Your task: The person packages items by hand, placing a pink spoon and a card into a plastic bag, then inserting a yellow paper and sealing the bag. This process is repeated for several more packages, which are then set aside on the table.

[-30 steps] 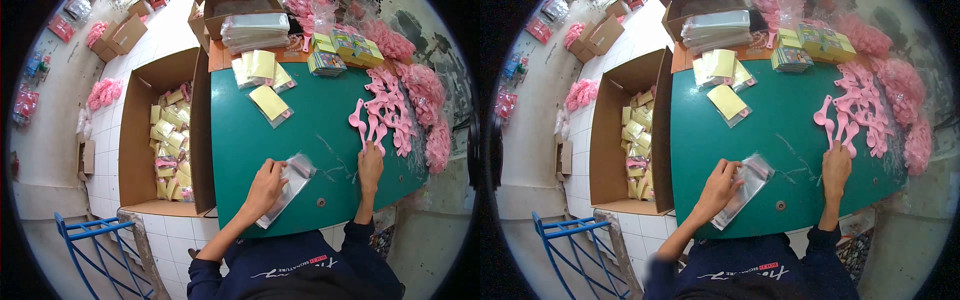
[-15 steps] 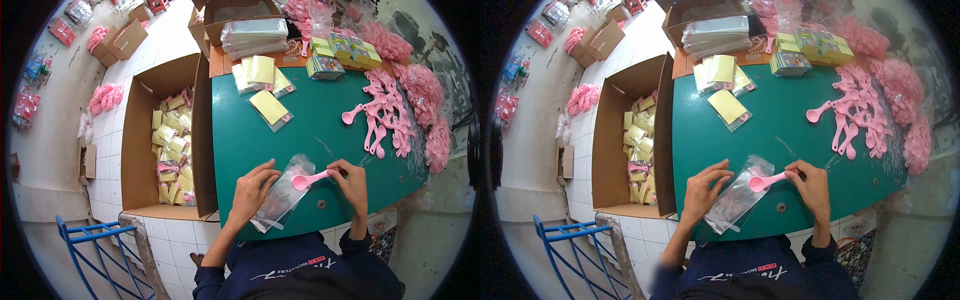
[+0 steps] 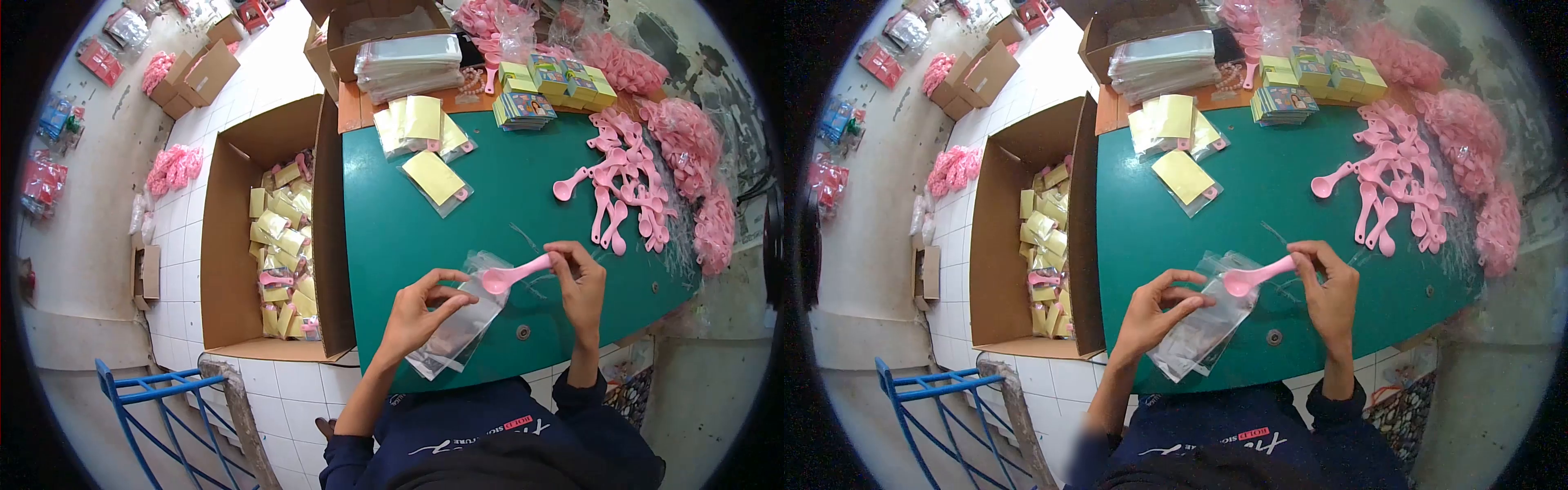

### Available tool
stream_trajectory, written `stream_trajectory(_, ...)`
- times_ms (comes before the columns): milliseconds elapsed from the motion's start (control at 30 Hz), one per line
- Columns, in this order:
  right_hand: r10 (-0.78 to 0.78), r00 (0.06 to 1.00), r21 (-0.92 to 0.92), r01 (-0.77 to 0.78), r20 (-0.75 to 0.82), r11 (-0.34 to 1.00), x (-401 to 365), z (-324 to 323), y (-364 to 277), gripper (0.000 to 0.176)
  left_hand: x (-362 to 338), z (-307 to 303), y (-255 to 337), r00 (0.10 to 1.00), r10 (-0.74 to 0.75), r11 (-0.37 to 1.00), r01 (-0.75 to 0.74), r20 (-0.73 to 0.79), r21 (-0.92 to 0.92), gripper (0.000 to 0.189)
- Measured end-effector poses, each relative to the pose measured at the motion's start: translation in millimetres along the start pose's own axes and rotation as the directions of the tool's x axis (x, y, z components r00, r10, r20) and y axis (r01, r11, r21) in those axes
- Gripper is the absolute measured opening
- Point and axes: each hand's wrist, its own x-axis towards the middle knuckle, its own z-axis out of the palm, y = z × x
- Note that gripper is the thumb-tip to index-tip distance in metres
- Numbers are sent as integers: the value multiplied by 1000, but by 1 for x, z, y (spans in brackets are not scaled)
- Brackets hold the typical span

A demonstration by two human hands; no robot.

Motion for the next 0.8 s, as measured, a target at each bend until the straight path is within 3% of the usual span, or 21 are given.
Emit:
stream_trajectory(67, -26, 999, 109, 30, -40, 994, 1, 4, -3, 12, -3, -1, 1, 999, -43, 996, 44, 12, -76, 30)
stream_trajectory(133, -45, 998, 211, 51, -31, 976, 2, 6, -11, 12, -7, -2, 0, 999, -41, 998, 41, -3, -39, 31)
stream_trajectory(233, -86, 994, 256, 100, -65, 961, 2, 10, -19, 13, -11, -3, -3, 997, -62, 997, 60, -39, -52, 33)
stream_trajectory(333, -136, 991, 207, 135, -7, 969, 0, 11, -22, 12, -13, -2, -2, 993, -97, 992, 92, -66, -82, 35)
stream_trajectory(433, -240, 967, 20, 240, 88, 971, 2, 8, -25, 11, -11, 0, -3, 995, -79, 994, 74, -64, -80, 35)
stream_trajectory(633, -307, 952, 125, 305, 0, 944, 6, 7, -34, 12, -4, 6, 6, 999, -53, 995, 53, 0, -87, 34)
stream_trajectory(733, -381, 922, -18, 383, 67, 924, 9, 6, -40, 12, -1, 6, 8, 998, -64, 992, 66, 20, -109, 34)
stream_trajectory(800, -353, 935, 19, 352, 46, 936, 10, 8, -40, 14, 2, 7, 7, 998, -47, 989, 52, 39, -140, 33)
